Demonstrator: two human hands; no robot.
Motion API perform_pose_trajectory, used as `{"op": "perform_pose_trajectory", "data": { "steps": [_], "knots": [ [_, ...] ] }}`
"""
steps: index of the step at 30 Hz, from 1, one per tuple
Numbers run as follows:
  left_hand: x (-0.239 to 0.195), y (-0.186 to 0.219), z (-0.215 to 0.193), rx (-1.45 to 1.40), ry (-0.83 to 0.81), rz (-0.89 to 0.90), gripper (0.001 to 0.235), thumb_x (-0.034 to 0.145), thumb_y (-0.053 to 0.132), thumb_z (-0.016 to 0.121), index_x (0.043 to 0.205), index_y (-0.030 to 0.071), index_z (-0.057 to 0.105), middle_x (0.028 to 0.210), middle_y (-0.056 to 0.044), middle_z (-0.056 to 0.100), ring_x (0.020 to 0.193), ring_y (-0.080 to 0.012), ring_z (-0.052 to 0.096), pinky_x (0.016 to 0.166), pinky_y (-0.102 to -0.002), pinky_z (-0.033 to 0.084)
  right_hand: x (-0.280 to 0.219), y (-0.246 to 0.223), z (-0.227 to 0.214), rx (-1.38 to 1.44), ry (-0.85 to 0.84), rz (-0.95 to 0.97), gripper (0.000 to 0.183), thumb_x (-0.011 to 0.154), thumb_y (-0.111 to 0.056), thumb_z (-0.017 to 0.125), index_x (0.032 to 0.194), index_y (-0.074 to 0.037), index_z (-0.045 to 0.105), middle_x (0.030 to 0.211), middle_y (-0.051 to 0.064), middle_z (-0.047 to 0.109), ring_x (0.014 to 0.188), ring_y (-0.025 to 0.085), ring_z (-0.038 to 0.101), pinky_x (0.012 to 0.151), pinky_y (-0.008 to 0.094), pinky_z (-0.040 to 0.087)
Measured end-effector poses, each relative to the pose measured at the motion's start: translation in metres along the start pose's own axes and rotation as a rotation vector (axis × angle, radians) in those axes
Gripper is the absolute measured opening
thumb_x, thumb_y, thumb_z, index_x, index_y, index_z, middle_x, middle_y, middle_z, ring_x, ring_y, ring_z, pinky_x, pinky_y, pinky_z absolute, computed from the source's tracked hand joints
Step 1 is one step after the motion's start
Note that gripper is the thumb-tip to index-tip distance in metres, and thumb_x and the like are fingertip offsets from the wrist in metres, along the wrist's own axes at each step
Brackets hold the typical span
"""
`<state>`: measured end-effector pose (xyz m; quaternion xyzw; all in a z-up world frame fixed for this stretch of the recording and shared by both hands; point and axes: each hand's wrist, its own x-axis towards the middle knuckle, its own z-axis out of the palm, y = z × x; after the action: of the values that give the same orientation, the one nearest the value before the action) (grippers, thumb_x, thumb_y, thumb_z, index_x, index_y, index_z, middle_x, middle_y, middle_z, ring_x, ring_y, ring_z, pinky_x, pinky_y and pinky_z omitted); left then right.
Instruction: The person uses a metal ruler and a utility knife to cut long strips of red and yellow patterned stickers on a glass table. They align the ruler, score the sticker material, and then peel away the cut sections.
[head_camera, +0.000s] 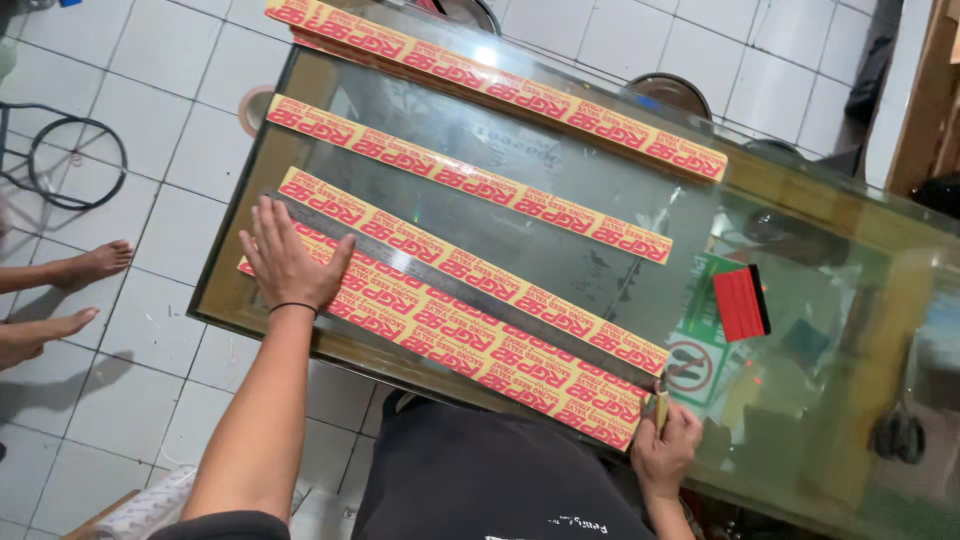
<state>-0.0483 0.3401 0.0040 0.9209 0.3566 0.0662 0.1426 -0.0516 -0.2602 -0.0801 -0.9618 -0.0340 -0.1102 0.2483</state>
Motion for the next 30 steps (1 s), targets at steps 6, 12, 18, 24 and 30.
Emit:
{"op": "perform_pose_trajectory", "data": {
  "steps": [6,12,18,24,30],
  "knots": [
    [0.002,-0.006,0.007,0.006,0.02,0.011,0.113,0.088,0.08,0.047,0.161,-0.005,0.028,0.17,-0.023,0.023,0.158,-0.035,0.016,0.126,-0.057,0.005,0.003,0.002,0.002,-0.012,0.02,-0.059,0.045,0.087,-0.006,0.062,0.131,-0.006,0.072,0.114,0.022,0.065,0.114,0.035,0.058,0.105,0.045,0.049],
    [0.0,-0.007,0.007,-0.018,0.047,0.025,0.113,0.088,0.08,0.047,0.16,-0.005,0.03,0.169,-0.022,0.025,0.158,-0.0352,0.018,0.125,-0.058,0.007,0.001,0.005,0.002,-0.023,0.01,-0.068,0.044,0.089,-0.006,0.063,0.133,-0.005,0.069,0.115,0.022,0.064,0.114,0.036,0.057,0.102,0.046,0.05],
    [0.001,-0.009,0.011,-0.038,0.068,0.04,0.114,0.088,0.08,0.048,0.159,-0.007,0.029,0.168,-0.023,0.026,0.157,-0.0374,0.019,0.125,-0.059,0.007,0.001,0.002,0.001,-0.018,-0.03,0.05,0.044,0.09,-0.01,0.064,0.134,-0.013,0.069,0.118,0.02,0.063,0.119,0.033,0.057,0.103,0.047,0.049],
    [0.001,-0.009,0.009,-0.011,0.06,0.04,0.114,0.088,0.081,0.046,0.16,-0.007,0.028,0.169,-0.023,0.026,0.157,-0.0369,0.02,0.125,-0.059,0.008,0.0,0.006,0.004,-0.003,0.015,-0.004,0.048,0.086,-0.006,0.063,0.134,-0.008,0.069,0.117,0.022,0.062,0.117,0.035,0.059,0.1,0.047,0.051],
    [0.006,-0.002,0.0,-0.005,-0.103,-0.069,0.14,0.07,0.098,0.043,0.162,-0.004,0.016,0.173,-0.02,0.013,0.16,-0.0335,0.008,0.126,-0.057,0.0,0.001,0.004,0.0,-0.049,-0.059,0.101,0.045,0.09,-0.014,0.064,0.135,-0.015,0.069,0.123,0.016,0.063,0.123,0.032,0.057,0.098,0.05,0.051]
  ]
}}
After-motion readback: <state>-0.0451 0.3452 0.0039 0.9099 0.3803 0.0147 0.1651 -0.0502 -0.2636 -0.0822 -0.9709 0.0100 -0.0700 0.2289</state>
